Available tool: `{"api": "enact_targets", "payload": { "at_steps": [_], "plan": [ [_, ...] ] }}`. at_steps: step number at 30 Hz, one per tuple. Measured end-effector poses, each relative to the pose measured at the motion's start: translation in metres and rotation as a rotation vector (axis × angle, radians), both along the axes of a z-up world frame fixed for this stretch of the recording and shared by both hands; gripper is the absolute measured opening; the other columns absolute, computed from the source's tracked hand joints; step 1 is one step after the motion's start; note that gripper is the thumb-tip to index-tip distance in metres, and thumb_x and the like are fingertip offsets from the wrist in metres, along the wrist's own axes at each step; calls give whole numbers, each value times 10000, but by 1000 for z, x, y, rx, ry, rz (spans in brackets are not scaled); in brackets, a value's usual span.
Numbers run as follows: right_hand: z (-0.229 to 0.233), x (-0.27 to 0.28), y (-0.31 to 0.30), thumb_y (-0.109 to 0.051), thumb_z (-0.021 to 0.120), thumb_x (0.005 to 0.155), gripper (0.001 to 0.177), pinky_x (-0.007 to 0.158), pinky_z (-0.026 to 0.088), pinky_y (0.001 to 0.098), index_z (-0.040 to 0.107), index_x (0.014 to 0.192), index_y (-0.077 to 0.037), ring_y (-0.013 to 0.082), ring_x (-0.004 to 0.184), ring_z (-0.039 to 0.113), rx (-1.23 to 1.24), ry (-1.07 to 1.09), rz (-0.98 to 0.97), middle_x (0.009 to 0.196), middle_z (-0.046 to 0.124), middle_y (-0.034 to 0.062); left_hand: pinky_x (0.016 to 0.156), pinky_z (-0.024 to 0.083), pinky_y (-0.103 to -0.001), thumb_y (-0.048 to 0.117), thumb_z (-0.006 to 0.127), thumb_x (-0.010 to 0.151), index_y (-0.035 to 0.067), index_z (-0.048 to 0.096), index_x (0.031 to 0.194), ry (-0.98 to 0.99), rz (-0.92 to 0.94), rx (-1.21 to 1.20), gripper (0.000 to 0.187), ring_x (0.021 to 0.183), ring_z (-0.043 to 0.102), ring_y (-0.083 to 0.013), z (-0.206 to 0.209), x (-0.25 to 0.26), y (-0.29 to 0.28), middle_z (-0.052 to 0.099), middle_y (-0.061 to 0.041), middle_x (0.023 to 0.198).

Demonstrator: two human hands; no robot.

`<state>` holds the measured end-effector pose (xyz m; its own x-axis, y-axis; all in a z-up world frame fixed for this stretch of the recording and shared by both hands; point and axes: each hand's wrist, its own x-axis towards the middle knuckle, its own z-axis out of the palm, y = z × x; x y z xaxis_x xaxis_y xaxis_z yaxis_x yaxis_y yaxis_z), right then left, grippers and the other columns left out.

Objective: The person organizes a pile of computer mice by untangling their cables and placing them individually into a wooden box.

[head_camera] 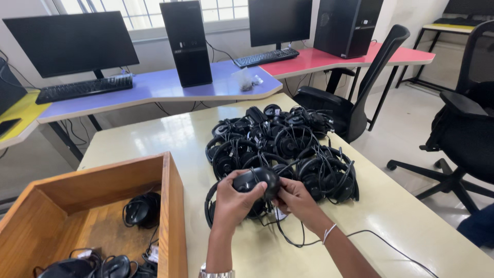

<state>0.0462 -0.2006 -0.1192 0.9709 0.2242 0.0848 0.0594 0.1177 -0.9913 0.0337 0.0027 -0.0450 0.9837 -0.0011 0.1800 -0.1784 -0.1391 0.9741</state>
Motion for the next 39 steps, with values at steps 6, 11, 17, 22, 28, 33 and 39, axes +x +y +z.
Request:
{"api": "enact_targets", "payload": {
  "at_steps": [6,11,17,22,28,33,39],
  "plan": [
    [42,-58,23,-83,521,997,337,511,451,282,605,1323,-55,96,571,559,-381,-179,22,655,600,17,705,599,-259,315,877,659,30,757,1072,-45,96,-42,516,761,740,-117,8,-1,4,792,-65,882],
    [90,-75,27,-153,597,941,320,552,501,436,618,1236,-32,317,594,672,-879,-462,-100,659,674,166,730,576,-259,312,869,675,41,747,1113,5,121,-104,529,786,722,-116,15,-7,-15,762,-65,907],
    [133,-81,13,-276,647,940,212,620,514,479,701,924,-72,346,655,675,-1247,-602,-40,678,686,137,722,579,-265,318,881,654,18,730,1089,48,50,-69,549,787,719,-123,18,-7,-18,770,-66,914],
    [175,-94,-2,-243,728,822,176,602,526,450,765,907,-94,321,649,681,-1206,-662,76,675,704,123,701,601,-274,347,867,644,41,740,1101,77,5,129,565,759,752,-137,34,-16,-4,783,-82,902],
    [186,-72,-18,-231,757,809,196,603,538,351,788,953,-103,199,624,664,-1231,-267,161,694,739,67,711,610,-313,366,868,632,90,723,1116,-24,119,307,576,782,780,-189,57,-32,0,790,-98,916],
    [153,-17,-35,-241,737,910,199,686,517,271,779,961,-53,98,727,616,-971,21,335,802,735,3,722,624,-344,356,838,697,82,681,1169,-301,404,247,568,806,790,-239,56,-37,5,784,-118,922],
    [128,-23,-17,-104,655,940,162,886,573,243,725,1049,-7,79,1010,738,-462,-92,515,1038,812,10,700,604,-402,358,847,727,65,646,1214,-337,624,284,603,791,770,-296,54,-35,25,774,-148,901]
  ]
}}
